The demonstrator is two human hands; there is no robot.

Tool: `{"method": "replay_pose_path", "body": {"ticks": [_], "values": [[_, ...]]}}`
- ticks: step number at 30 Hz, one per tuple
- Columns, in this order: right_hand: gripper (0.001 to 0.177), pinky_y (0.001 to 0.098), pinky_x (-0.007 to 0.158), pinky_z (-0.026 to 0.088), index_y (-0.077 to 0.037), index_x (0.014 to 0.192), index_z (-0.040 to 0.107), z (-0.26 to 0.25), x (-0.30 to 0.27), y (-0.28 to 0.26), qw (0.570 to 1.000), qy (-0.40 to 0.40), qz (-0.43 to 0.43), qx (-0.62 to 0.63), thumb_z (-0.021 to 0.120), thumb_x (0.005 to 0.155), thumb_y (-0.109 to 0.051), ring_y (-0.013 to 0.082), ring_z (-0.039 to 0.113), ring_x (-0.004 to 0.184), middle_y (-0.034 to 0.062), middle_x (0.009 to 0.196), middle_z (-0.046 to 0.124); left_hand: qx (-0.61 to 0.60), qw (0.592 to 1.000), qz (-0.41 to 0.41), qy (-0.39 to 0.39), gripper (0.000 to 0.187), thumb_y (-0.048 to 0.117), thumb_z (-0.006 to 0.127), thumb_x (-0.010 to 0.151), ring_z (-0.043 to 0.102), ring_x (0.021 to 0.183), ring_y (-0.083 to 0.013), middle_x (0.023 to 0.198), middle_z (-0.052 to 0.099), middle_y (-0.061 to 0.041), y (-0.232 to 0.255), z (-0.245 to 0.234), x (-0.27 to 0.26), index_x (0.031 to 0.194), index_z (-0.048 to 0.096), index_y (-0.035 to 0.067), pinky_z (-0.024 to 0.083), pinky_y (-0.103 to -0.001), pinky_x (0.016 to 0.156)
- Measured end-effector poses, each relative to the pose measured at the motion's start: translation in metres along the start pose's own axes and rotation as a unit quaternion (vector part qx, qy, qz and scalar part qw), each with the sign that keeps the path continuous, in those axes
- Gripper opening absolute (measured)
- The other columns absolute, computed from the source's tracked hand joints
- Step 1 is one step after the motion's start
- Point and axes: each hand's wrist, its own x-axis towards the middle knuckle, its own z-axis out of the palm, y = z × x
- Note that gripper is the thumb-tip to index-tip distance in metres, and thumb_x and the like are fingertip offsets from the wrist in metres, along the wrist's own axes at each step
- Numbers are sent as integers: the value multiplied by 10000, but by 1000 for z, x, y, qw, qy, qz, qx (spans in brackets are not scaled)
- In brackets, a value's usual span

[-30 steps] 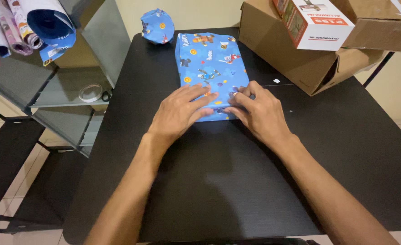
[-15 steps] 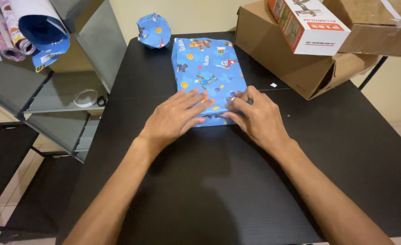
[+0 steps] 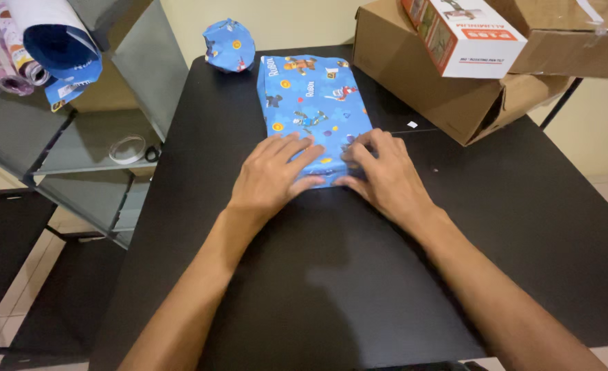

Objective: The person folds and tapes the edges of a blue patterned gift bag around a rectangular item on a black table. They smooth the paper, fold the top flaps inward, and secure the bag with clear tape.

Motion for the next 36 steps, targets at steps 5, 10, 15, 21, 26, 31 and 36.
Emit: {"method": "replay_pose_path", "body": {"ticks": [5, 10, 15, 21, 26, 31, 36], "values": [[300, 427, 929, 526, -93, 1112, 699, -4, -1, 8, 997, -19, 41, 69, 843, 866, -185, 295, 629, 1085, 82, 1109, 630, 3, 1000, 15, 12, 383, 323, 747, 932, 660, 1208, -295, 1251, 723, -88, -4, 0, -2, 1264, 718, 135, 504, -446, 1048], [327, 416, 918, 561, -69, 1110, 691, -10, 2, 4, 994, -15, 43, 101, 838, 841, -185, 296, 664, 1089, 90, 1122, 631, -18, 1000, 9, 0, 381, 302, 738, 948, 650, 1226, -301, 1284, 711, -93, -3, -5, -1, 1289, 712, 134, 496, -450, 1064], [374, 466, 876, 552, -54, 1082, 715, -16, 7, -2, 998, -18, 9, 51, 856, 751, -156, 355, 657, 1034, 128, 1071, 614, -40, 999, 16, -10, 568, 423, 760, 824, 615, 1220, -348, 1286, 674, -143, -2, -10, -2, 1275, 686, 87, 468, -478, 1055], [280, 421, 943, 582, -87, 1126, 724, -18, 8, 1, 991, -37, 59, 116, 792, 855, -74, 310, 694, 1163, 95, 1117, 650, -18, 1000, -2, -25, 399, 303, 729, 953, 627, 1264, -308, 1326, 688, -90, -6, -3, -1, 1318, 695, 146, 472, -453, 1088], [288, 408, 954, 567, -79, 1143, 733, -20, 6, 3, 988, -29, 51, 144, 783, 861, -62, 316, 700, 1134, 113, 1134, 660, -27, 999, -13, -25, 386, 330, 688, 977, 616, 1288, -327, 1337, 687, -104, -3, -5, -4, 1310, 696, 133, 454, -465, 1100], [276, 392, 968, 556, -55, 1192, 719, -19, 7, 7, 978, -5, 111, 177, 743, 918, -87, 288, 717, 1112, 116, 1204, 713, -61, 997, -41, -27, 387, 350, 635, 1015, 595, 1307, -356, 1369, 667, -137, 0, -9, -4, 1311, 688, 106, 432, -483, 1135], [262, 406, 1028, 538, -47, 1217, 695, -16, 1, 6, 983, 33, 91, 159, 693, 957, -79, 316, 676, 1212, 157, 1272, 686, -69, 996, -41, -43, 430, 336, 619, 1027, 546, 1366, -372, 1428, 627, -155, -1, -12, -4, 1363, 666, 71, 378, -505, 1176]]}}
